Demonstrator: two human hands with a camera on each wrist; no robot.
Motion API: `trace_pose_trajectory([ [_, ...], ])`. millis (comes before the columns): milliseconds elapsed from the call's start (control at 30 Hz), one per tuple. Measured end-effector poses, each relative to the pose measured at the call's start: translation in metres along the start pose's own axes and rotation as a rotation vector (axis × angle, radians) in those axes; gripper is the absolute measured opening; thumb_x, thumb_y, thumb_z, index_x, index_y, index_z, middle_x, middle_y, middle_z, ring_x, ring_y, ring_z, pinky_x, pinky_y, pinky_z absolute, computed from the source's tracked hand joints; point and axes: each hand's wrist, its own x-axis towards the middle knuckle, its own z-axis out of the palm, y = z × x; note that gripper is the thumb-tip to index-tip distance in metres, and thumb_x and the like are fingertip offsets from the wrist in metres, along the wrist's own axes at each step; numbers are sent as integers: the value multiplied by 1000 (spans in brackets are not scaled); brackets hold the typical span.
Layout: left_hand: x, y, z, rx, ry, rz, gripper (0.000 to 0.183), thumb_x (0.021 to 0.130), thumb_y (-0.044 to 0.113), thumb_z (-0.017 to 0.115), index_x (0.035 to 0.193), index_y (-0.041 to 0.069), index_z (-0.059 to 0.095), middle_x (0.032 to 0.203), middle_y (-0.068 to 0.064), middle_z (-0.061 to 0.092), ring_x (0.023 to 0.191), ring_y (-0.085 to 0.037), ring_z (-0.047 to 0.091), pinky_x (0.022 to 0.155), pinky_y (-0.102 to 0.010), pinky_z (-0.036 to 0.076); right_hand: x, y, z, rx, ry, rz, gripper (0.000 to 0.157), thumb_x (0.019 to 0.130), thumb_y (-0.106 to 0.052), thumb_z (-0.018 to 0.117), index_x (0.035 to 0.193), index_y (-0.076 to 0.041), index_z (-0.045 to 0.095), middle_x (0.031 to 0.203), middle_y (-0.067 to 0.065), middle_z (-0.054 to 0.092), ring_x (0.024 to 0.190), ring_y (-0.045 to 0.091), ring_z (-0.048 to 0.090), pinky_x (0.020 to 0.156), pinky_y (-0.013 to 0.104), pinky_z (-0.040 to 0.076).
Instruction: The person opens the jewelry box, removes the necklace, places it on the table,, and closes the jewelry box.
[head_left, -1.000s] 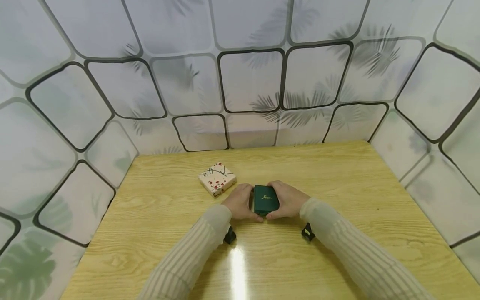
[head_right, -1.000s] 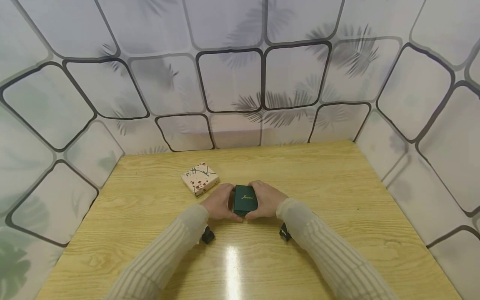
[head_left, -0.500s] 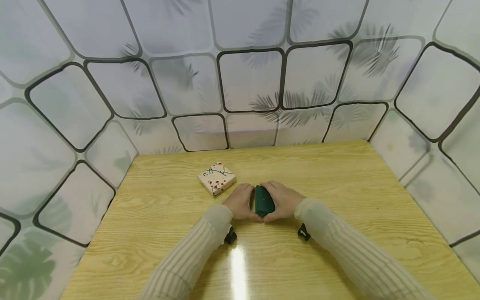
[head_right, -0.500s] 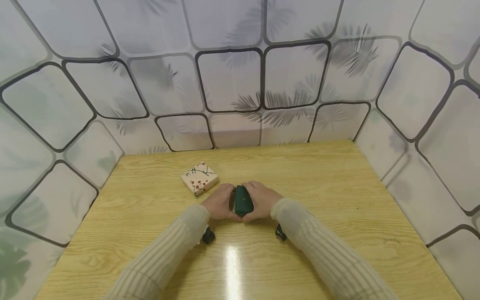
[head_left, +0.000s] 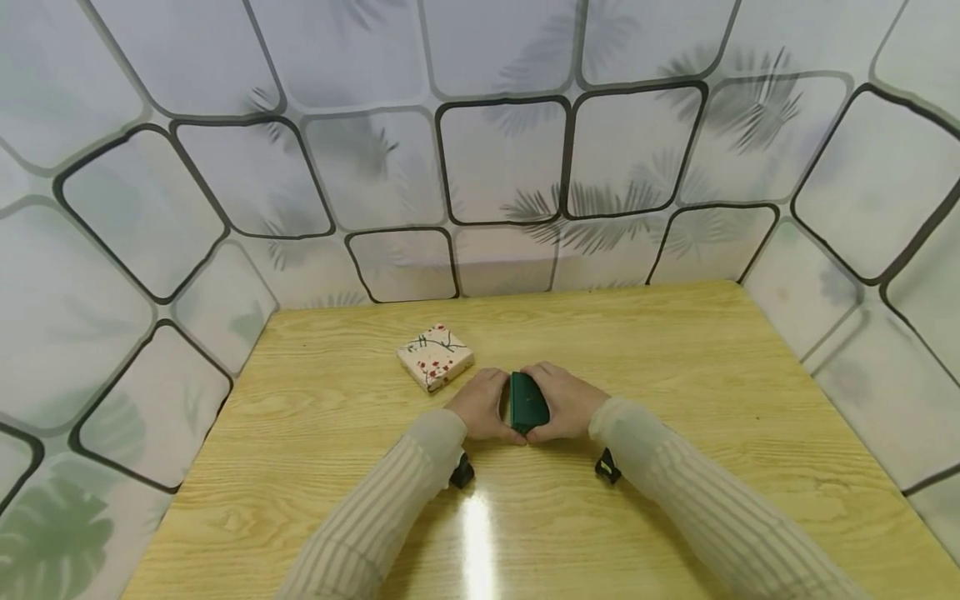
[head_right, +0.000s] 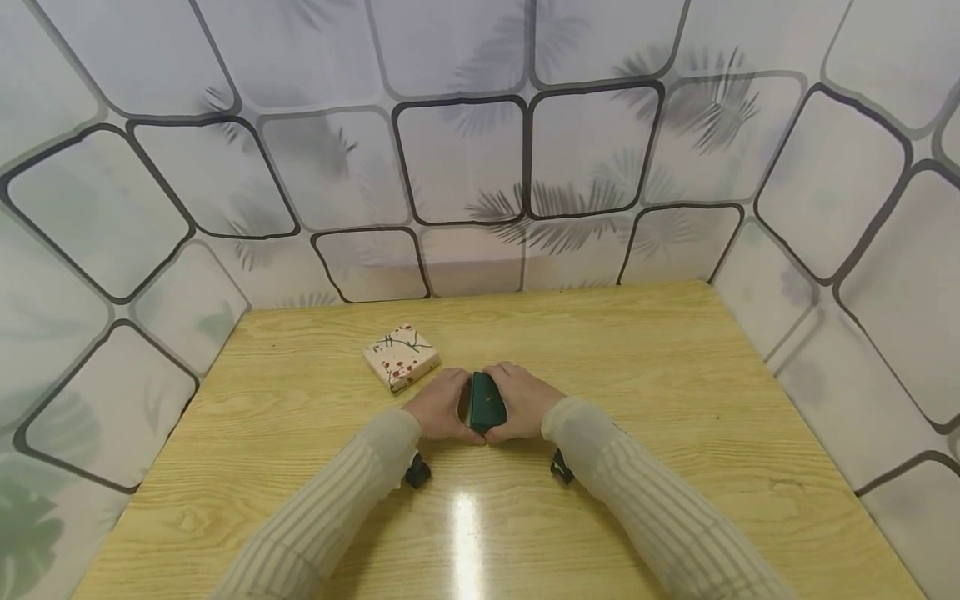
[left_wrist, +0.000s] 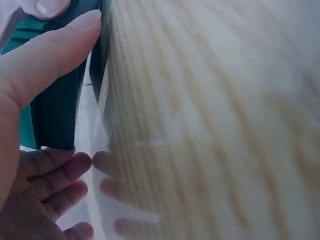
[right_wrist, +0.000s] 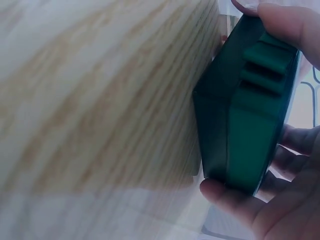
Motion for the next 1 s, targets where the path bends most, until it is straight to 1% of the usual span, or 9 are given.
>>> trace_pose_trajectory([
  [233, -1, 2, -2, -15, -11, 1, 93, 63, 57, 84, 131, 7, 47, 127, -4, 50, 121, -19, 44, 104, -32, 38, -1, 2, 1, 37, 2, 5, 94, 71, -47, 81, 143, -6, 34, 132, 7, 46, 104, 15, 50, 89, 33, 46],
  [433, -1, 3, -4, 19, -22, -1, 92, 64, 57, 83, 133, 8, 46, 126, -3, 51, 121, -18, 45, 104, -30, 38, -1, 3, 1, 49, 3, 28, 96, 72, -49, 80, 144, -8, 33, 133, 6, 45, 104, 14, 49, 88, 32, 46],
  [700, 1, 4, -7, 36, -43, -10, 93, 66, 59, 80, 136, 8, 45, 128, -3, 51, 123, -19, 45, 105, -31, 37, -2, 5, 0, 97, 31, 21, 94, 72, -46, 81, 143, -8, 33, 132, 6, 44, 103, 15, 50, 89, 33, 46],
  [833, 0, -1, -4, 23, -31, -15, 92, 67, 56, 82, 135, 8, 45, 127, -3, 51, 120, -18, 47, 103, -31, 39, -3, 6, -1, 180, 57, 36, 95, 73, -43, 82, 145, -10, 29, 134, 4, 41, 105, 16, 50, 89, 35, 47],
  [900, -1, -4, -3, 11, -26, -21, 92, 67, 55, 82, 136, 7, 44, 128, -4, 50, 119, -18, 47, 102, -31, 40, -3, 5, -3, 219, 70, 25, 94, 74, -40, 82, 145, -10, 28, 134, 5, 40, 106, 16, 49, 89, 35, 47],
  [1000, -3, -4, -2, -14, -28, -38, 94, 67, 55, 82, 137, 8, 44, 130, -4, 49, 120, -18, 47, 103, -32, 40, -3, 4, -6, 229, 64, 12, 93, 74, -38, 82, 145, -10, 28, 134, 5, 39, 105, 16, 49, 89, 34, 46],
])
